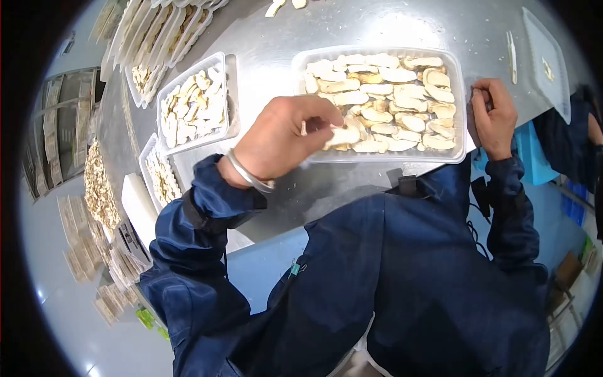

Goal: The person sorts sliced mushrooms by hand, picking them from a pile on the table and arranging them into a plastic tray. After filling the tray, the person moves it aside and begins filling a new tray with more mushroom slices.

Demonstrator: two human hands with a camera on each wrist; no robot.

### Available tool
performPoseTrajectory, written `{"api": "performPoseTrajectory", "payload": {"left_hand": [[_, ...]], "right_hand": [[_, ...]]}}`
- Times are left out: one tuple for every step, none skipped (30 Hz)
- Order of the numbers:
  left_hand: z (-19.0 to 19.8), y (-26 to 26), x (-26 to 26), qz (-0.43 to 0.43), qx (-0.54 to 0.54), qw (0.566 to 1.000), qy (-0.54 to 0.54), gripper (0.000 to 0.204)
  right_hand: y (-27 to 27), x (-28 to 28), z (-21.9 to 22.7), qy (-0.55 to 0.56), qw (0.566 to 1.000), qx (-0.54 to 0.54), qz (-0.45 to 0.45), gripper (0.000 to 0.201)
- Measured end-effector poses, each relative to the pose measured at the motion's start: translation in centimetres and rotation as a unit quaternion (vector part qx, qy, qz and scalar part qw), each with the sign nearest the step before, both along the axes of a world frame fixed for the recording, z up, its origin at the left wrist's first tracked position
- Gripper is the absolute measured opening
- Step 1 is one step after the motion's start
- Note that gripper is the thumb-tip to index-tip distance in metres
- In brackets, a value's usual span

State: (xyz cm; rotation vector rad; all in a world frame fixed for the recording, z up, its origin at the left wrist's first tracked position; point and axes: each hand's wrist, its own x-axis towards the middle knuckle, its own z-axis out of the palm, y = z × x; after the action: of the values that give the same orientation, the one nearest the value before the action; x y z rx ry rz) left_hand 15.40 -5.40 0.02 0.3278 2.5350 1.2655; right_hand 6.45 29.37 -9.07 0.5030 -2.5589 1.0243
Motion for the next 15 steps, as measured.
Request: {"api": "performPoseTrajectory", "payload": {"left_hand": [[-0.2,0.5,0.0,-0.01,-0.017,1.0,-0.009,0.012],[-0.3,0.8,0.0,-0.02,-0.034,0.999,-0.018,0.01],[-0.5,0.9,0.0,-0.03,-0.052,0.998,-0.027,0.009],[-0.7,1.0,0.0,-0.032,-0.055,0.998,-0.021,0.008],[-0.9,1.1,0.0,-0.034,-0.057,0.998,-0.016,0.008],[-1.1,1.1,0.1,-0.036,-0.059,0.998,-0.012,0.008],[-1.1,1.2,0.1,-0.038,-0.067,0.997,-0.004,0.008],[-1.0,1.1,0.1,-0.04,-0.075,0.996,0.004,0.009],[-1.0,1.1,0.2,-0.042,-0.082,0.996,0.013,0.009],[-0.7,1.0,0.1,-0.034,-0.076,0.996,0.031,0.01],[-0.3,0.9,0.0,-0.027,-0.069,0.996,0.05,0.01],[0.0,0.6,-0.2,-0.019,-0.062,0.995,0.071,0.01],[0.1,-0.3,-0.7,0.015,-0.05,0.996,0.067,0.009],[0.8,-1.2,-1.7,0.042,-0.07,0.992,0.093,0.006],[1.0,-2.5,-3.0,0.079,-0.108,0.983,0.127,0.008]], "right_hand": [[0.0,0.0,0.1,0.003,1.0,0.001,0.001,0.005],[0.0,0.0,0.1,0.006,1.0,0.002,0.001,0.005],[0.0,0.0,0.1,0.008,1.0,0.004,0.0,0.005],[0.0,0.0,0.1,0.009,1.0,0.005,-0.001,0.005],[0.0,0.0,0.1,0.008,1.0,0.006,-0.002,0.005],[0.1,0.1,0.1,0.006,1.0,0.01,-0.005,0.005],[0.1,0.1,0.1,0.003,1.0,0.013,-0.006,0.005],[0.1,0.1,0.1,0.0,1.0,0.016,-0.007,0.005],[0.1,0.0,0.2,0.002,1.0,0.017,-0.005,0.004],[0.1,0.0,0.2,0.005,1.0,0.018,-0.001,0.004],[0.1,-0.1,0.3,0.009,1.0,0.019,0.001,0.004],[0.1,-0.1,0.4,0.008,1.0,0.016,0.0,0.004],[0.0,0.0,0.4,0.009,1.0,0.013,-0.001,0.004],[-0.1,0.0,0.5,0.013,1.0,0.01,-0.001,0.004],[-0.1,0.0,0.5,0.012,1.0,0.015,-0.002,0.004]]}}
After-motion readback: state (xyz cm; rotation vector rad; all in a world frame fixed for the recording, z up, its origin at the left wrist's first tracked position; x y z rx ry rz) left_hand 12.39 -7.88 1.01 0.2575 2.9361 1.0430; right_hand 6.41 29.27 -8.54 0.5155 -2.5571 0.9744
